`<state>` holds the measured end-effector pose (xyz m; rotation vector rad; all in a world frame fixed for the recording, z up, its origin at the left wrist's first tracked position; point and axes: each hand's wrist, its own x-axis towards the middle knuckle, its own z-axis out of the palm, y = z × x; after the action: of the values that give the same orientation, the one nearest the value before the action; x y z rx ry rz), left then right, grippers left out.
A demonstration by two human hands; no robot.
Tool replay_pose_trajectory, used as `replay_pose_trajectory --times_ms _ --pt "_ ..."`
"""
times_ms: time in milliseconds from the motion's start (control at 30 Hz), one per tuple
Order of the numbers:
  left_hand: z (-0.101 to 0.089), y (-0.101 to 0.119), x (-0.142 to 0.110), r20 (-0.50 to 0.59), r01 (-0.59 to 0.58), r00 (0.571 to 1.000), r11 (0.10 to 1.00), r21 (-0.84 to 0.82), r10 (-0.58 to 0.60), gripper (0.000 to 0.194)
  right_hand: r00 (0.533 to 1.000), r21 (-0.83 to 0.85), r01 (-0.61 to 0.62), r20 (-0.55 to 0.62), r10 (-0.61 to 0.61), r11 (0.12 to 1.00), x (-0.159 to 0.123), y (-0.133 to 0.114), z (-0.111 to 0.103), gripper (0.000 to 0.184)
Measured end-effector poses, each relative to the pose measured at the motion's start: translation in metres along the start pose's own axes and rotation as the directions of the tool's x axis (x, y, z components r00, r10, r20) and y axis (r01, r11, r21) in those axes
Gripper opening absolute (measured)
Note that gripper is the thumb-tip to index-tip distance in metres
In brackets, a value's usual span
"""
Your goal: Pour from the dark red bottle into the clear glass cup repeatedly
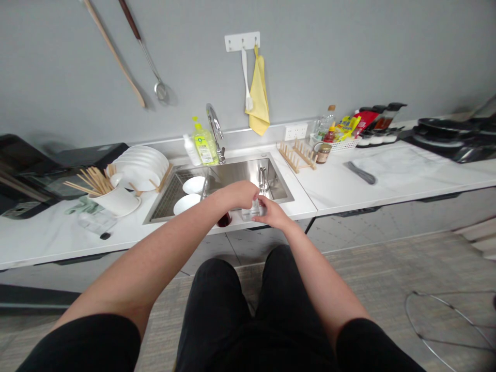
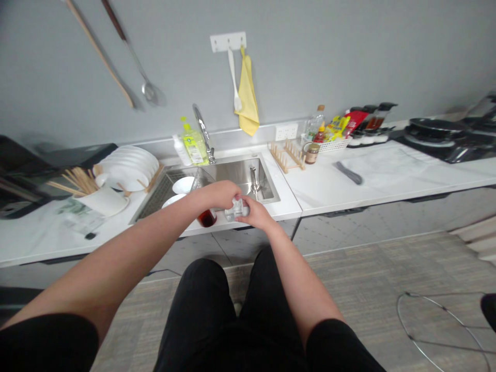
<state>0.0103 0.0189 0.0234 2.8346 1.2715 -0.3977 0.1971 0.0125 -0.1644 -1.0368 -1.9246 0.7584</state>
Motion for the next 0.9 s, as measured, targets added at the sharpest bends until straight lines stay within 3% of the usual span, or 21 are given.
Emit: replay_pose_trajectory --times_ms 267,433,900 --pt "-0.002 0.002 -0.001 -0.010 0.020 1.000 0.999 -0.032 -0.020 0.027 1.000 0.004 0.002 -0.003 -0.002 1.000 -0.001 0.001 0.001 0.090" --pt "-0.009 0.007 -0.002 -0.019 0.111 0.994 0.993 0.029 -0.111 0.044 1.000 0.012 0.004 0.010 -0.004 1.000 -0.001 0.001 0.000 0.091" --pt "-0.005 0.005 0.000 0.053 0.106 0.993 0.994 0.038 -0.108 0.033 1.000 0.020 0.019 0.022 -0.019 1.000 0.000 0.000 0.000 0.088"
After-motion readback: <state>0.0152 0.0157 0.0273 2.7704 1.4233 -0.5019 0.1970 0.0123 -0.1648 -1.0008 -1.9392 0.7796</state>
